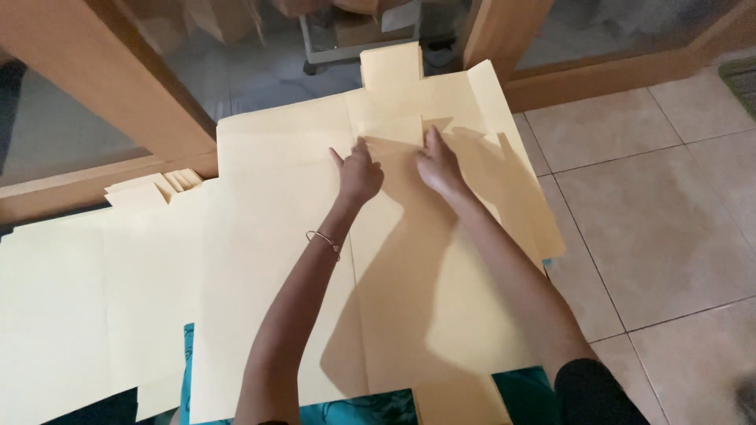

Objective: Folding yellow cardstock sheets into folders and stacking them on the floor.

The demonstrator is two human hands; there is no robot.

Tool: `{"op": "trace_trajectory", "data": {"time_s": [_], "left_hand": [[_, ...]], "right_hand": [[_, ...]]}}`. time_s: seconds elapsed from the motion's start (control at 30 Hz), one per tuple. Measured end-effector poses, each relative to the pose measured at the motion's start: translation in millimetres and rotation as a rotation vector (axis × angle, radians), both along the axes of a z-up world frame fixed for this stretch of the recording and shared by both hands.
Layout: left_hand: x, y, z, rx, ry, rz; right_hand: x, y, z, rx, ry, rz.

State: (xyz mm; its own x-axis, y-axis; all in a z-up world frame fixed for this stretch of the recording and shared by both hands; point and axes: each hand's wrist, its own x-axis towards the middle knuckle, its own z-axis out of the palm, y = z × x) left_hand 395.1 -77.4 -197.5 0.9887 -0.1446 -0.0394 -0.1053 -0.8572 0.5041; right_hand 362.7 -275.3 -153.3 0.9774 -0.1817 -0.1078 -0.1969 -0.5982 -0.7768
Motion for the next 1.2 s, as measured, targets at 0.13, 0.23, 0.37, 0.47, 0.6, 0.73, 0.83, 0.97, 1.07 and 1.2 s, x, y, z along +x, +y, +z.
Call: {"op": "trace_trajectory", "data": {"time_s": [0.13, 0.23, 0.37, 0.47, 0.6, 0.73, 0.83, 0.97, 1.07, 1.2], "left_hand": [[-26.3, -18.6, 48.2, -0.114, -0.029, 0.076], [-32.5, -10.1, 56.2, -0.195, -0.055, 0.157], [-23.8, -1.8, 45.5, -0.219, -0.098, 0.201], [-31.6, -4.9, 54.0, -0.180, -0.139, 0.166], [-82.7, -0.3, 101.1, -0.218, -0.145, -0.005], [-113.6, 31.1, 103.1, -0.209, -0.152, -0.044], [-110.5, 86.9, 74.4, -0.091, -0.206, 0.076], [-140.9, 177.3, 103.8, 0.100, -0.139, 0.416], [-159.3, 246.0, 104.5, 0.104, 0.151, 0.760], [-180.8, 281.5, 89.8, -0.132, 0.257, 0.744]], "right_hand": [[-15.0, 16.5, 18.3, -0.004, 0.096, 0.038], [-28.8, 19.3, 33.3, 0.150, 0.079, 0.027], [-36.5, 20.2, 48.4, 0.298, 0.032, 0.049], [-44.4, 5.2, 51.9, 0.260, 0.058, 0.076], [-105.1, -39.7, 80.8, 0.251, -0.103, 0.076], [-183.8, -92.5, 95.2, 0.249, -0.199, -0.017], [-221.5, -116.0, 106.5, 0.266, -0.153, -0.091], [-240.3, -135.5, 104.7, 0.287, -0.158, -0.037], [-231.7, -133.5, 102.1, 0.287, -0.143, -0.016], [-204.3, -128.7, 65.8, 0.582, -0.184, 0.123]]}}
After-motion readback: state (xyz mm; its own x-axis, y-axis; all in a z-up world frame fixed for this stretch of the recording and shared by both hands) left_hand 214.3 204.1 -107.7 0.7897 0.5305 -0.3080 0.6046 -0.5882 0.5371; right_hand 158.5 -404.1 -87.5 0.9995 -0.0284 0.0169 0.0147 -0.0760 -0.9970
